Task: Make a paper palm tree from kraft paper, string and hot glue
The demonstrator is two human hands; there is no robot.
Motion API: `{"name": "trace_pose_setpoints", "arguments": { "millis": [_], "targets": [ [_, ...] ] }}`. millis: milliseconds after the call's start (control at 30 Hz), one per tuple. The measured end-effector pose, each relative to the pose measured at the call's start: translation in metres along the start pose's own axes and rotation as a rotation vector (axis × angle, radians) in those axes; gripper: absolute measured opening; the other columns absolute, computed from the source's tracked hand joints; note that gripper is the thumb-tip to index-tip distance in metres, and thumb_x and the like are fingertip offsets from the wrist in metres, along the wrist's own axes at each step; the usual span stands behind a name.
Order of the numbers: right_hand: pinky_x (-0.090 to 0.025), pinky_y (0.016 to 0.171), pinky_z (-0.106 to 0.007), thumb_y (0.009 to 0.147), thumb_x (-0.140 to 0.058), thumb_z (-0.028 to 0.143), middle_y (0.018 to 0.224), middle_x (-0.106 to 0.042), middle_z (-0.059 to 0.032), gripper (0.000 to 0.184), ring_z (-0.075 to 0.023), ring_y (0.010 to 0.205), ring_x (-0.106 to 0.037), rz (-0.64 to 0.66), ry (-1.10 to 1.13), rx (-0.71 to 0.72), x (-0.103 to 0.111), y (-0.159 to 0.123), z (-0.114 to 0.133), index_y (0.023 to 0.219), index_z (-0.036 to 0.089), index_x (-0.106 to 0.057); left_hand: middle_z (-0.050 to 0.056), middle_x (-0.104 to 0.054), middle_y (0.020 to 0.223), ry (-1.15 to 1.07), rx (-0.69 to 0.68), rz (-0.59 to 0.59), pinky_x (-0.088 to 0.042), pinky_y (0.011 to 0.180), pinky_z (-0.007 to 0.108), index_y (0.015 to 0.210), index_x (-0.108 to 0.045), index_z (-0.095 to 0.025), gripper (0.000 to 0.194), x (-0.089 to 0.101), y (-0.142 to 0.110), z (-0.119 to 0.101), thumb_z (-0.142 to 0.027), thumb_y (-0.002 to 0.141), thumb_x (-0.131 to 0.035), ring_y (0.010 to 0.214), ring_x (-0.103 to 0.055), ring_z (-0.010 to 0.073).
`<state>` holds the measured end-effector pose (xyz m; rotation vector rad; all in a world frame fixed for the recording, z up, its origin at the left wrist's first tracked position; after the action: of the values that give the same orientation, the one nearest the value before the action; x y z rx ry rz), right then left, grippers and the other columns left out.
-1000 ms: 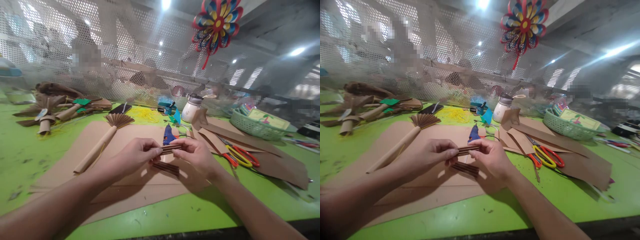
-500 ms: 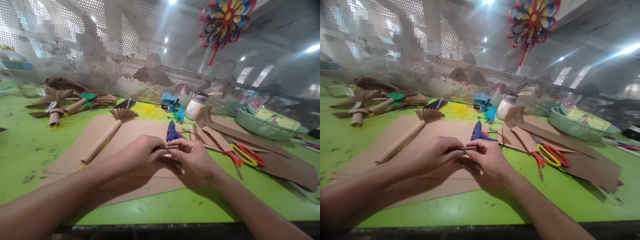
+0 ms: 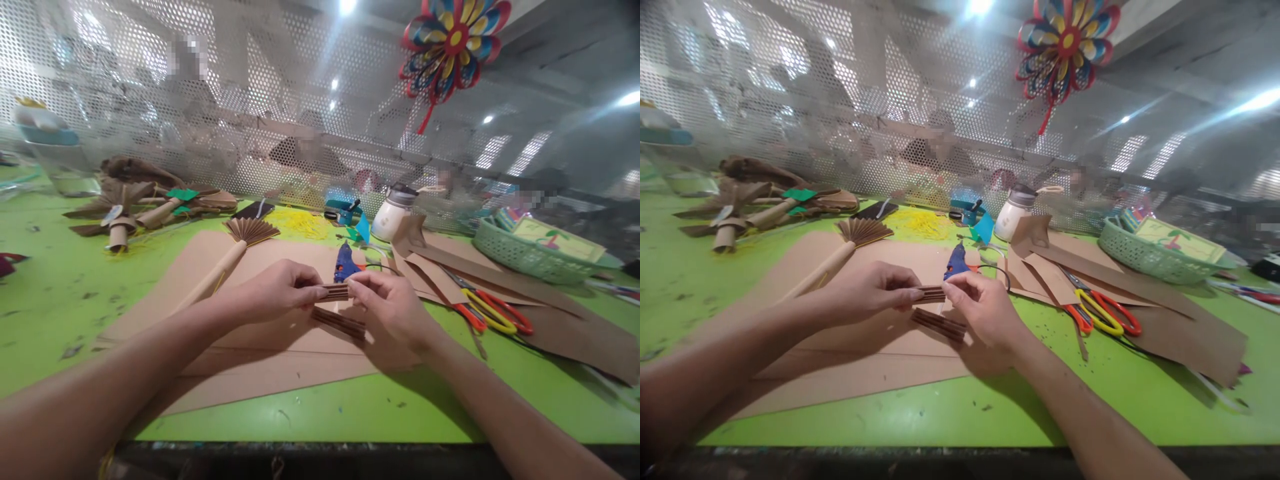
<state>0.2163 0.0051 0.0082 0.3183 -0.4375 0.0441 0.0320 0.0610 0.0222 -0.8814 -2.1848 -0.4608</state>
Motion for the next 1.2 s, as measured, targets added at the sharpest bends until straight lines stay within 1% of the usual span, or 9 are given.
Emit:
{"name": "trace_pose_setpoints", "arguments": {
  "millis": [100,167,300,400,667,800,933,1033,1200],
  "targets": [
    [-0.046,0.066,-0.031,0.084,-0.062,0.037,0.078,-0.064,-0.0029,0.023,-0.0146,0.069,-0.057,0.080,0.202,-0.094,-0.007,-0.001,-0.006,0.094,0.017,-0.065,0.000,-0.062,0.064,-0.060,-0.027,0.003,-0.036,0.057,0.023,0.077,-0.067,-0.014,0.032,-0.001,-0.002,-0.004,-0.041,0.083,-0.052,0.060,-0.051,0.0127],
    [-0.045,0.059,-0.030,0.081,-0.066,0.038,0.071,-0.062,-0.0007,0.023,-0.0124,0.061,-0.054,0.124,0.323,-0.169,-0.014,-0.002,-0.012,0.089,0.017,-0.064,-0.001,-0.061,0.064,-0.120,-0.036,-0.004,-0.037,0.058,0.023,0.076,-0.065,-0.014,0.031,-0.002,-0.003,-0.005,-0.041,0.083,-0.053,0.061,-0.051,0.0124],
    [-0.041,0.055,-0.028,0.075,-0.073,0.036,0.060,-0.058,0.0020,0.026,-0.0100,0.053,-0.050,0.126,0.428,-0.236,-0.021,-0.003,-0.019,0.068,0.016,-0.058,-0.001,-0.059,0.063,-0.188,-0.032,-0.022,-0.037,0.058,0.022,0.074,-0.064,-0.015,0.030,-0.004,-0.004,-0.006,-0.041,0.083,-0.053,0.061,-0.051,0.0120],
    [-0.040,0.056,-0.029,0.072,-0.075,0.034,0.060,-0.059,0.0021,0.025,-0.0105,0.053,-0.050,0.114,0.500,-0.278,-0.021,-0.002,-0.019,0.071,0.016,-0.058,-0.001,-0.059,0.064,-0.161,-0.018,-0.049,-0.034,0.055,0.021,0.075,-0.064,-0.015,0.031,-0.006,-0.004,-0.007,-0.041,0.084,-0.051,0.060,-0.050,0.0117],
    [-0.036,0.054,-0.029,0.071,-0.073,0.038,0.057,-0.057,0.0004,0.029,-0.0118,0.055,-0.047,0.057,0.362,-0.206,-0.010,-0.001,0.001,0.057,0.017,-0.059,-0.001,-0.060,0.064,-0.197,-0.017,-0.219,-0.035,0.057,0.022,0.069,-0.061,-0.016,0.032,0.008,0.002,0.009,-0.040,0.086,-0.049,0.058,-0.049,0.0106],
    [-0.039,0.058,-0.027,0.074,-0.071,0.039,0.065,-0.060,0.0001,0.026,-0.0108,0.058,-0.048,0.000,0.463,-0.200,-0.010,0.001,-0.002,0.066,0.016,-0.063,-0.001,-0.061,0.064,-0.320,0.016,-0.205,-0.037,0.058,0.022,0.070,-0.061,-0.017,0.031,0.010,0.002,0.013,-0.042,0.085,-0.052,0.058,-0.051,0.0109],
    [-0.041,0.058,-0.026,0.077,-0.070,0.044,0.069,-0.060,-0.0001,0.029,-0.0104,0.060,-0.051,0.028,0.528,-0.201,-0.017,0.001,-0.008,0.079,0.016,-0.063,-0.001,-0.061,0.065,-0.397,0.008,-0.132,-0.038,0.060,0.023,0.071,-0.061,-0.016,0.030,-0.002,0.000,0.002,-0.043,0.083,-0.054,0.061,-0.051,0.0117],
    [-0.039,0.054,-0.026,0.076,-0.072,0.042,0.060,-0.055,0.0022,0.029,-0.0099,0.053,-0.048,0.070,0.523,-0.202,-0.021,-0.001,-0.010,0.071,0.016,-0.059,-0.002,-0.058,0.063,-0.461,0.038,-0.083,-0.038,0.060,0.024,0.070,-0.061,-0.015,0.029,-0.012,-0.003,-0.008,-0.042,0.081,-0.057,0.061,-0.050,0.0121],
    [-0.035,0.050,-0.027,0.079,-0.069,0.036,0.055,-0.052,0.0027,0.031,-0.0096,0.050,-0.044,0.077,0.439,-0.173,-0.019,-0.003,-0.009,0.060,0.016,-0.055,-0.002,-0.057,0.062,-0.499,0.077,-0.113,-0.036,0.057,0.024,0.071,-0.061,-0.014,0.030,-0.011,-0.005,-0.010,-0.043,0.080,-0.058,0.059,-0.048,0.0116]
  ]
}}
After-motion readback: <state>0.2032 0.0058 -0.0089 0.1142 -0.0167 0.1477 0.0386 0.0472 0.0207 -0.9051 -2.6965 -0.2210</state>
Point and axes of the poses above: each hand's wrist, its own y-axis towards the middle knuckle, its own x-axis out of the back of the hand, z = x × y, the point moved 3 cm from there along y, towards the middle knuckle
